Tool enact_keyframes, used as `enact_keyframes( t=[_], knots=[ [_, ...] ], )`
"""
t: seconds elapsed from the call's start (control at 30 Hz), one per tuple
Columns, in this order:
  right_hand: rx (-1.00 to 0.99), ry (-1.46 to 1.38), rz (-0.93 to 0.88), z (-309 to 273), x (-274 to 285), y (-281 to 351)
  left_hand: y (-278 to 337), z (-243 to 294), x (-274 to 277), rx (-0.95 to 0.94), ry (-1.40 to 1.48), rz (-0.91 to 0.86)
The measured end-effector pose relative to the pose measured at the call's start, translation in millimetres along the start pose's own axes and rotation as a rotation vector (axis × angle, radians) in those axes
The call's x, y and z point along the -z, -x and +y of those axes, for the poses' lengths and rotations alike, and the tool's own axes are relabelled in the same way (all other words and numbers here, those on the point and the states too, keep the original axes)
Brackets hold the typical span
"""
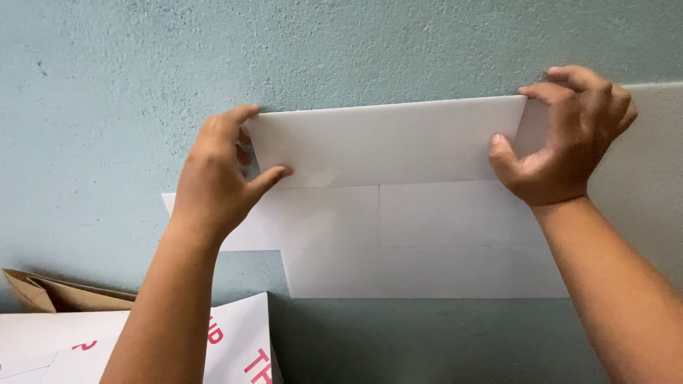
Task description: The person is applying white rectangular adhesive tiles to a blue wall, carefully aligning them in a staggered pattern and pressing them to ensure adhesion.
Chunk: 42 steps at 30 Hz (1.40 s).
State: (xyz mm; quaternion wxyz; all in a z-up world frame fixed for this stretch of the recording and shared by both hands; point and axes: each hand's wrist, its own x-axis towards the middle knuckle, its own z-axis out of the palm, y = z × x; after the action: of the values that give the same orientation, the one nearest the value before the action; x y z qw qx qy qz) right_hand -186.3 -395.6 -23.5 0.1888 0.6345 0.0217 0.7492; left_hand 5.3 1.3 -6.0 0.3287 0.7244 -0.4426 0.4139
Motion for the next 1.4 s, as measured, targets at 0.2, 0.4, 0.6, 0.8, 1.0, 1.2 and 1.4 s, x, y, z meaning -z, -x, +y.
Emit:
enact_keyframes(
  t=[0.2, 0.4, 0.6, 0.8, 1.0, 1.2, 1.4],
  knots=[
    [-0.006, -0.009, -0.015, -0.6, 0.6, -0.6, 0.8, 2.3, -1.6, -0.004, -0.013, -0.012],
    [0.013, -0.016, -0.053, -4.4, 8.7, -7.1, 0.9, -1.6, -6.0, -0.016, -0.029, 0.012],
    [0.05, -0.123, -0.089, -0.7, 16.2, 5.2, 0.6, -3.1, -7.3, -0.054, -0.086, 0.025],
    [-0.023, -0.183, 0.019, -8.0, 18.9, 17.7, 1.2, -4.6, -7.8, -0.059, -0.082, 0.042],
    [0.058, -0.066, 0.011, -10.6, 20.5, 13.7, 3.0, 0.3, -9.6, -0.036, -0.142, 0.053],
    [0.006, -0.064, 0.0, -11.8, 17.6, 18.4, 4.0, -0.1, -13.8, 0.021, -0.198, 0.037],
    [0.026, -0.066, 0.019, -11.7, 16.5, 19.4, 6.1, 3.0, -17.8, -0.023, -0.222, 0.081]
  ],
)
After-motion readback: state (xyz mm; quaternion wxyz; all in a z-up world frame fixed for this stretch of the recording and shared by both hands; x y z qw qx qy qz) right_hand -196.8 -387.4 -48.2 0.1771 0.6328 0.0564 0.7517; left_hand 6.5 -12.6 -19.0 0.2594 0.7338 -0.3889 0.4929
